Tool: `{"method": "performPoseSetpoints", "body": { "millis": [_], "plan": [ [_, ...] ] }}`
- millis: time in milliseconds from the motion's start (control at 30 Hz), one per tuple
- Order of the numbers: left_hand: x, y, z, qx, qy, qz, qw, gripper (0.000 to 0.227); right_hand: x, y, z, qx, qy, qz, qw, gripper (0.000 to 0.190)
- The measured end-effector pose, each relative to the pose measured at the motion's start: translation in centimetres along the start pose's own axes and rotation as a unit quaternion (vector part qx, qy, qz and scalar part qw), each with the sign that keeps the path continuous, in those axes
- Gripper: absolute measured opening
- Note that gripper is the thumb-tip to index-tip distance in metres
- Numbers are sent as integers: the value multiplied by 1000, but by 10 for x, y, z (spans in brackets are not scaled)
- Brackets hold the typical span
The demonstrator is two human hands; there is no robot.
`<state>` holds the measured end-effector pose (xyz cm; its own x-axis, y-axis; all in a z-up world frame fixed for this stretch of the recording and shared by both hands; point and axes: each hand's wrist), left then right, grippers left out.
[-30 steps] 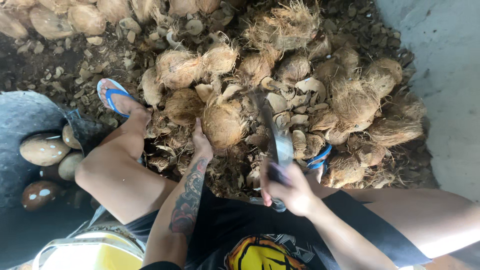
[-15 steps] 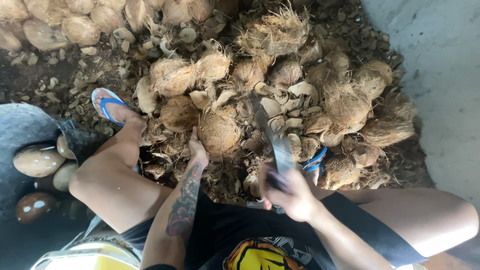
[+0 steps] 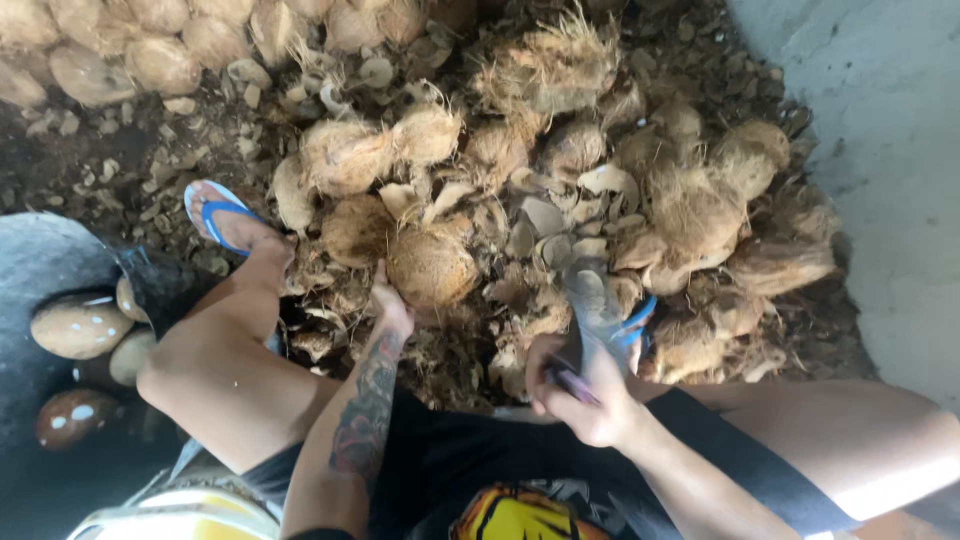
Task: The person uses a curved blade to shave the outer husk off coconuts, pours the water into a bucket, and places the shelled coconuts into a large bin.
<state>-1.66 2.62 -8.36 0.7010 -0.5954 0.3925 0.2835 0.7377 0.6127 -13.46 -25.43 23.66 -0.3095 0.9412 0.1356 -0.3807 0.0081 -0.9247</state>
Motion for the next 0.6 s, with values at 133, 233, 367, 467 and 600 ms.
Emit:
{"method": "performPoseSetpoints", "body": {
  "millis": [133, 233, 367, 467, 600],
  "plan": [
    [0, 0, 6, 15, -4, 7, 1000, 60, -19, 76, -33, -397, 18, 139, 907, 12],
    [15, 14, 26, 9, -11, 21, 1000, 68, -32, 141, -55, -20, 29, 199, 979, 9],
    [-9, 3, 41, -36, -8, 48, 998, 65, -36, 163, -34, 318, 23, 58, 946, 36],
    [-15, -10, 10, -70, -26, 93, 993, 72, -51, 143, -37, 137, 68, 184, 971, 30],
    [17, 2, 18, -67, -77, 74, 992, 69, -74, 139, -92, 117, 154, 374, 907, 23]
  ]
}}
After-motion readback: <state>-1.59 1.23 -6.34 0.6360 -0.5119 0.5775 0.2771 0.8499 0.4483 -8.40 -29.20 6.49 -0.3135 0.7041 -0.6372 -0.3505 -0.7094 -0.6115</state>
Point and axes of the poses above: each hand's wrist, its own z-axis away from the middle knuckle, its own x-axis out of the palm, y = z × x, and after that the axes turned 5 degrees about x, right-handed
